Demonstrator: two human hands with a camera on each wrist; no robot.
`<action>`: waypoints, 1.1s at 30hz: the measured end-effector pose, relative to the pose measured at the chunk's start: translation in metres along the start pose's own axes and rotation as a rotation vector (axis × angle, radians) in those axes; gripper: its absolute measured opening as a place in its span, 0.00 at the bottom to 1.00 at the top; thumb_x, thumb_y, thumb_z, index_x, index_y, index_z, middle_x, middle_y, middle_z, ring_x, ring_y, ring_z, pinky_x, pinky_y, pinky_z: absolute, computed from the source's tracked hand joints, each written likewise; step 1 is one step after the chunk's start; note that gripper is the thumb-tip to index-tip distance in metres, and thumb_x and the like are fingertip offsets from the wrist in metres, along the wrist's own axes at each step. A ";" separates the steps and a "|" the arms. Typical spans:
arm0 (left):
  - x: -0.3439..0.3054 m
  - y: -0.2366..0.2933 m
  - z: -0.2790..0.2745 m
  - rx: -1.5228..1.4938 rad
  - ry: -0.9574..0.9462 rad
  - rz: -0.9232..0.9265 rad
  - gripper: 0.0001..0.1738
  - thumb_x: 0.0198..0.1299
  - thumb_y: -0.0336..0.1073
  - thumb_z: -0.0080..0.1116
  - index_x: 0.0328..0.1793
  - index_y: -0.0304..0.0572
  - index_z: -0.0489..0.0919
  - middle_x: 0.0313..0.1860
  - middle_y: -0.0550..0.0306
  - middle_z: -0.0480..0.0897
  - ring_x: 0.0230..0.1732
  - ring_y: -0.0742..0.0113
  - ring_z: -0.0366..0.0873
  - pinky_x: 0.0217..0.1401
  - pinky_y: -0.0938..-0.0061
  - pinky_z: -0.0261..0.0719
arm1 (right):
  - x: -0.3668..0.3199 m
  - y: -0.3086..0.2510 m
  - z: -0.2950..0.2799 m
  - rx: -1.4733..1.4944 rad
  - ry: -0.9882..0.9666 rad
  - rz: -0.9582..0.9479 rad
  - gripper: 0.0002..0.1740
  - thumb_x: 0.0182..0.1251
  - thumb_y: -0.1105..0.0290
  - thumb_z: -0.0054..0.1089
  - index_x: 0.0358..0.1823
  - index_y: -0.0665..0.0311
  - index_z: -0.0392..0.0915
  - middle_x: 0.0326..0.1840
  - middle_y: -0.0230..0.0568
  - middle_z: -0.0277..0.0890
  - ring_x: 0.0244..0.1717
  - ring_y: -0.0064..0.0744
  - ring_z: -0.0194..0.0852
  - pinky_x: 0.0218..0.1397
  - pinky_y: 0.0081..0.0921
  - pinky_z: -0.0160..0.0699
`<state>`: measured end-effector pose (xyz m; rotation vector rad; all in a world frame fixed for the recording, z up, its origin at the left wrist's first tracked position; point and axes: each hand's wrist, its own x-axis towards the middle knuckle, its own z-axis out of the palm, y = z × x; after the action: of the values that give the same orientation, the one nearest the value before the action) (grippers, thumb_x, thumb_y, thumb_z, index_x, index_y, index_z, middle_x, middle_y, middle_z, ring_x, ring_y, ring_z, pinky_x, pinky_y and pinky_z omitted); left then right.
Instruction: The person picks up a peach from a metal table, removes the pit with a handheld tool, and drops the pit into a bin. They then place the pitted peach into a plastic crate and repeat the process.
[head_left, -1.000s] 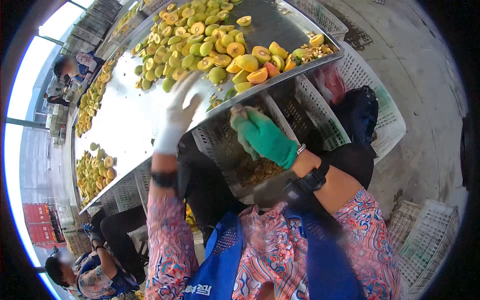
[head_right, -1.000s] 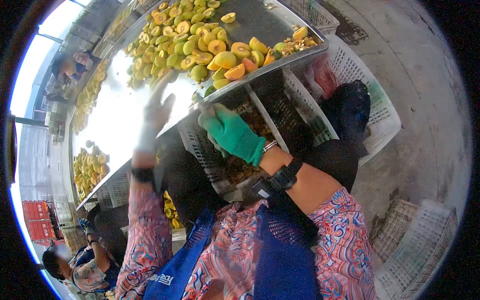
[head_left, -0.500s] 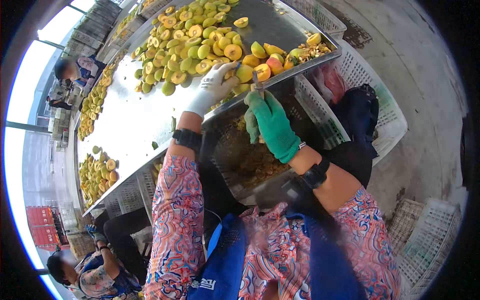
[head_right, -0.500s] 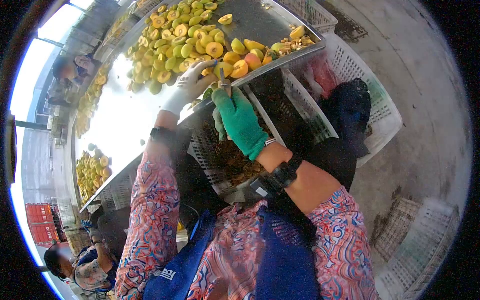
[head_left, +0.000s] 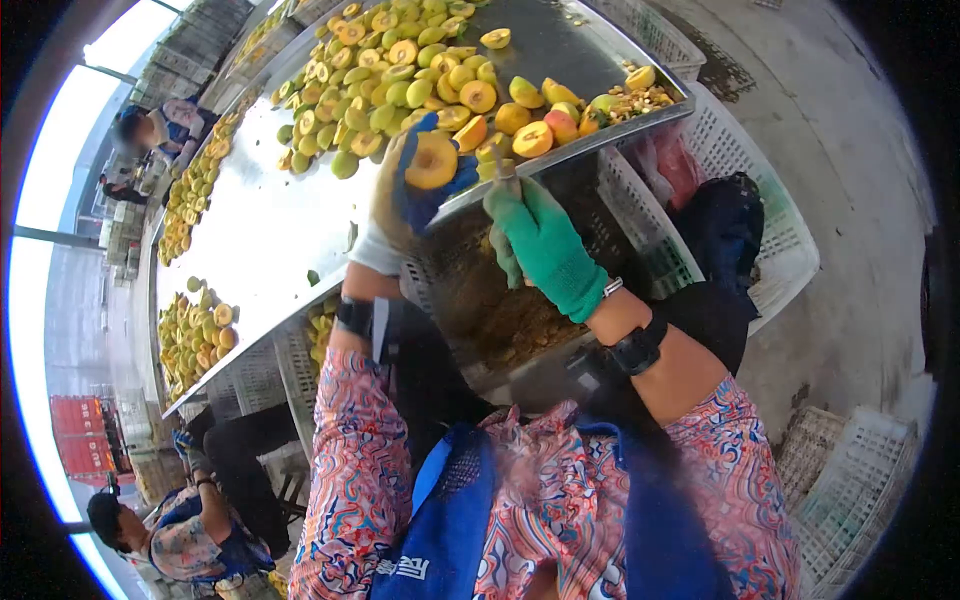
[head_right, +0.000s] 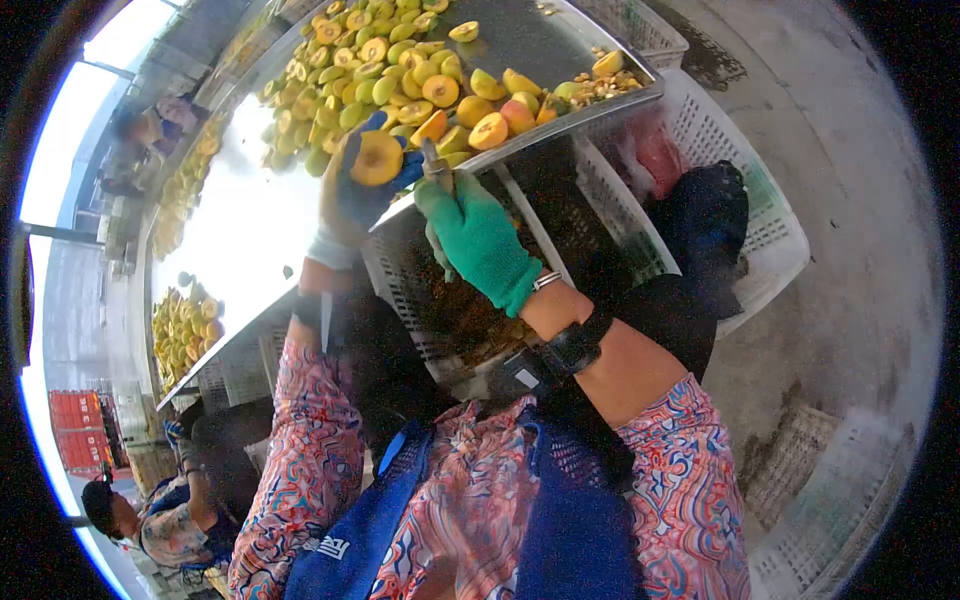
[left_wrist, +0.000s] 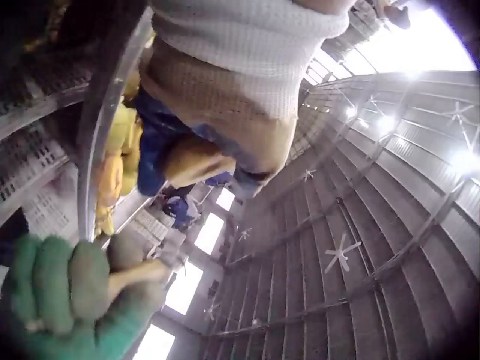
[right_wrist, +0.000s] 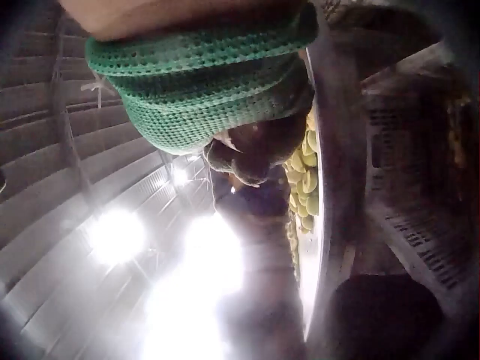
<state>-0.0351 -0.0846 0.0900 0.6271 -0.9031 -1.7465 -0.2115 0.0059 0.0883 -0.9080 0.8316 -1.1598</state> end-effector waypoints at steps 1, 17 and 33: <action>-0.013 -0.001 0.006 -0.063 0.030 -0.005 0.27 0.67 0.49 0.50 0.63 0.36 0.66 0.50 0.45 0.76 0.52 0.53 0.77 0.58 0.55 0.77 | -0.001 0.000 0.003 -0.090 -0.032 -0.013 0.17 0.69 0.56 0.52 0.39 0.64 0.69 0.16 0.39 0.70 0.13 0.33 0.70 0.15 0.30 0.68; -0.072 -0.031 0.053 0.124 0.354 0.259 0.20 0.70 0.42 0.47 0.61 0.37 0.69 0.53 0.49 0.74 0.47 0.56 0.78 0.48 0.61 0.83 | -0.012 0.042 0.025 -0.881 0.040 -0.315 0.14 0.67 0.64 0.54 0.43 0.68 0.64 0.26 0.62 0.74 0.31 0.65 0.74 0.28 0.51 0.70; -0.079 -0.043 0.033 0.565 0.300 0.456 0.21 0.70 0.42 0.45 0.61 0.34 0.69 0.50 0.49 0.77 0.47 0.62 0.79 0.49 0.68 0.82 | -0.029 0.008 0.024 -0.073 -0.379 0.189 0.14 0.73 0.55 0.47 0.35 0.57 0.68 0.13 0.27 0.62 0.08 0.20 0.57 0.10 0.20 0.54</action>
<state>-0.0572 0.0075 0.0732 0.9310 -1.2192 -0.9559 -0.1925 0.0391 0.0926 -1.0458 0.6364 -0.7655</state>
